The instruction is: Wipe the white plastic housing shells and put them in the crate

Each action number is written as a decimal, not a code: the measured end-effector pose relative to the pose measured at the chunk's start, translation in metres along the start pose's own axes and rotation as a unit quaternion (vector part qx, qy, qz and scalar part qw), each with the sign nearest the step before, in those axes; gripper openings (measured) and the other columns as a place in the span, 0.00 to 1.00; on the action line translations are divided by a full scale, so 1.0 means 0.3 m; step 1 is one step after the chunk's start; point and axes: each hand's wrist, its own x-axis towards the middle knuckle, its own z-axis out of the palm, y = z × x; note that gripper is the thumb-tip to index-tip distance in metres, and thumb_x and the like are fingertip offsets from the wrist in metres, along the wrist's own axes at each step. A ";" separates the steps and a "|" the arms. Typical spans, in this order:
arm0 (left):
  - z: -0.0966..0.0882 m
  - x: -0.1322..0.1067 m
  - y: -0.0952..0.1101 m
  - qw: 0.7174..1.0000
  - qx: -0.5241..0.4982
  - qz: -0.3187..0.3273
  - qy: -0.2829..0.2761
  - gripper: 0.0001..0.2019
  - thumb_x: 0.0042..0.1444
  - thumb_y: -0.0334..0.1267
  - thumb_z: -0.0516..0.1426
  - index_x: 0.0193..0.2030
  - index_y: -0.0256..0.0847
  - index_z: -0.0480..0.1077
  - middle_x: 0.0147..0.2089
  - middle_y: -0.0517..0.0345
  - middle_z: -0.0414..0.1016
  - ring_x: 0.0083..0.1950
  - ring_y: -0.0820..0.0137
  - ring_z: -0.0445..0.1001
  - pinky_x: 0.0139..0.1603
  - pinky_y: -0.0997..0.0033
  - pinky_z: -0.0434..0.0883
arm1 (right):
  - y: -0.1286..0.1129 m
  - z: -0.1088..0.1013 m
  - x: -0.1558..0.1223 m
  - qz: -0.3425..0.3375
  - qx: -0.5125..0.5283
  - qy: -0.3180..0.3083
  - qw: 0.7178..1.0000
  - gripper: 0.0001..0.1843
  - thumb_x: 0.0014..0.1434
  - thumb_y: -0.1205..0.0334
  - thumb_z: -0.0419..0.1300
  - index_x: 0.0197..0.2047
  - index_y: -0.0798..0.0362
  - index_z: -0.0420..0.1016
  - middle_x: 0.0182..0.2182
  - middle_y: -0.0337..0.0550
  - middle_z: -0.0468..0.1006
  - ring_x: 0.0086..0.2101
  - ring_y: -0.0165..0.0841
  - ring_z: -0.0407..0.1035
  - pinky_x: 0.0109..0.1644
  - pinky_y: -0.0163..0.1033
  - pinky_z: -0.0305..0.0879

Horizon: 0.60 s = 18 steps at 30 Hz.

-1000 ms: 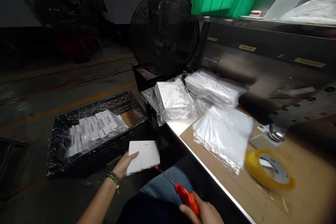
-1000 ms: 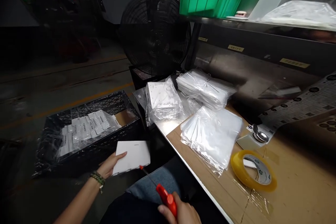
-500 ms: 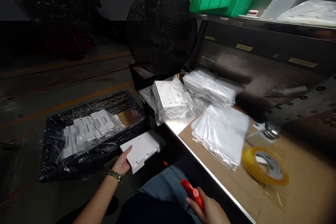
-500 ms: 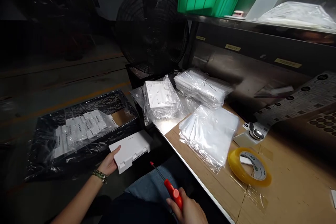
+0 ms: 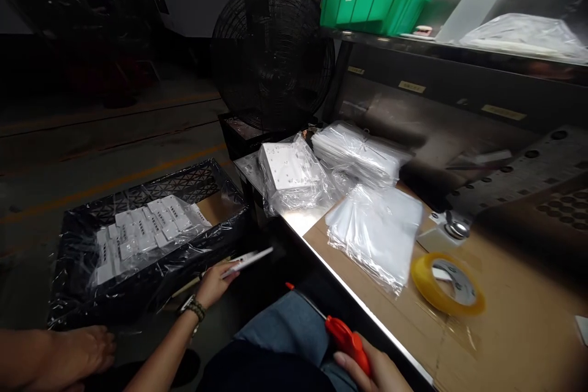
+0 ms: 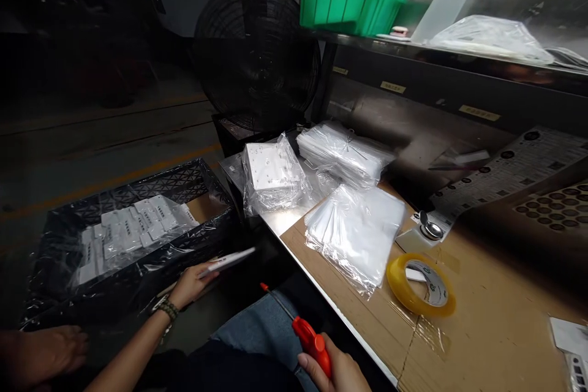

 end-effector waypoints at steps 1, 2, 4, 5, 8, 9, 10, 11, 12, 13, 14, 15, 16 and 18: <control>-0.006 0.001 0.001 0.998 0.042 0.027 -0.027 0.16 0.43 0.22 0.65 0.38 0.43 0.81 0.46 0.51 0.82 0.61 0.49 0.72 0.72 0.43 0.60 | -0.001 -0.002 0.008 -0.008 0.001 -0.008 1.000 0.29 0.62 0.33 0.56 0.50 0.47 0.80 0.40 0.46 0.85 0.43 0.45 0.78 0.49 0.40 0.71; -0.007 -0.002 0.004 0.994 0.079 0.050 -0.057 0.21 0.39 0.19 0.63 0.38 0.46 0.83 0.46 0.52 0.83 0.64 0.47 0.68 0.74 0.42 0.54 | -0.001 -0.004 0.016 -0.007 -0.003 -0.012 1.000 0.29 0.62 0.33 0.56 0.50 0.47 0.80 0.39 0.46 0.85 0.42 0.45 0.78 0.48 0.40 0.71; 0.000 -0.015 0.008 0.980 0.138 0.090 -0.108 0.29 0.34 0.16 0.58 0.38 0.52 0.84 0.47 0.55 0.84 0.67 0.45 0.63 0.77 0.41 0.43 | 0.000 -0.007 0.029 0.017 -0.021 -0.006 1.000 0.30 0.62 0.32 0.55 0.48 0.48 0.80 0.38 0.47 0.85 0.41 0.45 0.79 0.47 0.41 0.71; 0.006 -0.023 0.007 0.974 0.159 0.104 -0.126 0.31 0.32 0.16 0.56 0.38 0.54 0.84 0.47 0.57 0.84 0.68 0.45 0.62 0.78 0.42 0.38 | 0.000 -0.008 0.034 0.029 -0.028 -0.003 0.999 0.30 0.62 0.32 0.55 0.48 0.49 0.79 0.37 0.47 0.85 0.41 0.46 0.79 0.47 0.41 0.71; 0.024 -0.048 -0.010 0.963 0.185 0.126 -0.148 0.32 0.31 0.17 0.56 0.37 0.56 0.84 0.46 0.62 0.85 0.69 0.47 0.62 0.79 0.46 0.30 | -0.007 -0.013 0.039 0.013 -0.025 -0.021 0.999 0.30 0.61 0.32 0.56 0.48 0.48 0.79 0.37 0.46 0.84 0.40 0.44 0.78 0.46 0.40 0.70; 0.027 -0.054 -0.022 0.965 0.181 0.126 -0.144 0.31 0.31 0.17 0.56 0.36 0.56 0.84 0.45 0.63 0.85 0.69 0.47 0.63 0.79 0.47 0.29 | -0.011 -0.014 0.037 0.009 -0.022 -0.020 1.000 0.30 0.61 0.32 0.56 0.48 0.48 0.79 0.37 0.45 0.84 0.40 0.44 0.78 0.46 0.40 0.70; 0.029 -0.059 -0.037 0.968 0.172 0.121 -0.133 0.30 0.31 0.18 0.56 0.36 0.56 0.84 0.45 0.63 0.85 0.69 0.47 0.63 0.79 0.48 0.30 | -0.015 -0.014 0.035 0.013 -0.022 -0.012 1.000 0.30 0.61 0.32 0.56 0.47 0.48 0.79 0.37 0.46 0.84 0.39 0.44 0.78 0.46 0.40 0.70; 0.031 -0.061 -0.053 0.975 0.157 0.112 -0.112 0.29 0.31 0.18 0.57 0.35 0.56 0.84 0.45 0.63 0.85 0.69 0.48 0.64 0.79 0.49 0.32 | -0.018 -0.014 0.031 0.021 -0.024 -0.006 0.999 0.30 0.61 0.32 0.55 0.47 0.49 0.79 0.37 0.46 0.84 0.39 0.44 0.78 0.45 0.41 0.70; 0.032 -0.061 -0.070 0.983 0.137 0.096 -0.078 0.26 0.33 0.19 0.59 0.34 0.55 0.83 0.46 0.62 0.84 0.69 0.48 0.65 0.80 0.49 0.36 | -0.020 -0.013 0.026 0.025 -0.025 -0.007 0.999 0.30 0.61 0.32 0.55 0.46 0.49 0.79 0.37 0.46 0.84 0.39 0.45 0.78 0.45 0.41 0.69; 0.034 -0.059 -0.086 0.990 0.112 0.073 -0.034 0.22 0.36 0.20 0.61 0.34 0.52 0.82 0.46 0.59 0.84 0.68 0.47 0.67 0.79 0.47 0.41 | -0.021 -0.011 0.022 0.023 -0.023 -0.017 0.999 0.29 0.61 0.32 0.56 0.46 0.49 0.79 0.37 0.46 0.84 0.39 0.44 0.78 0.45 0.41 0.69; 0.036 -0.055 -0.099 0.996 0.082 0.044 0.014 0.17 0.39 0.23 0.64 0.34 0.49 0.81 0.45 0.55 0.84 0.66 0.46 0.69 0.78 0.44 0.48 | -0.020 -0.008 0.017 0.015 -0.019 -0.032 0.999 0.29 0.61 0.32 0.56 0.46 0.48 0.79 0.37 0.46 0.84 0.39 0.44 0.77 0.46 0.40 0.69; 0.036 -0.050 -0.108 0.997 0.047 0.011 0.060 0.13 0.43 0.27 0.67 0.36 0.45 0.80 0.45 0.51 0.83 0.63 0.45 0.73 0.75 0.42 0.56 | -0.020 -0.003 0.012 0.007 -0.014 -0.043 0.999 0.29 0.61 0.32 0.56 0.47 0.48 0.78 0.37 0.45 0.84 0.39 0.44 0.77 0.46 0.40 0.69; 0.034 -0.047 -0.111 0.995 0.008 -0.023 0.095 0.11 0.46 0.31 0.68 0.38 0.41 0.79 0.44 0.47 0.83 0.59 0.45 0.76 0.70 0.41 0.64 | -0.020 0.003 0.007 0.005 -0.010 -0.045 0.999 0.29 0.61 0.32 0.56 0.47 0.48 0.78 0.38 0.45 0.84 0.39 0.43 0.77 0.46 0.39 0.68; 0.016 -0.052 -0.097 0.986 -0.074 -0.089 0.121 0.14 0.52 0.36 0.68 0.45 0.34 0.76 0.42 0.41 0.83 0.51 0.47 0.81 0.59 0.43 0.75 | -0.025 0.015 -0.003 0.009 -0.007 -0.037 0.999 0.29 0.61 0.31 0.56 0.46 0.48 0.77 0.38 0.45 0.83 0.39 0.43 0.76 0.45 0.39 0.68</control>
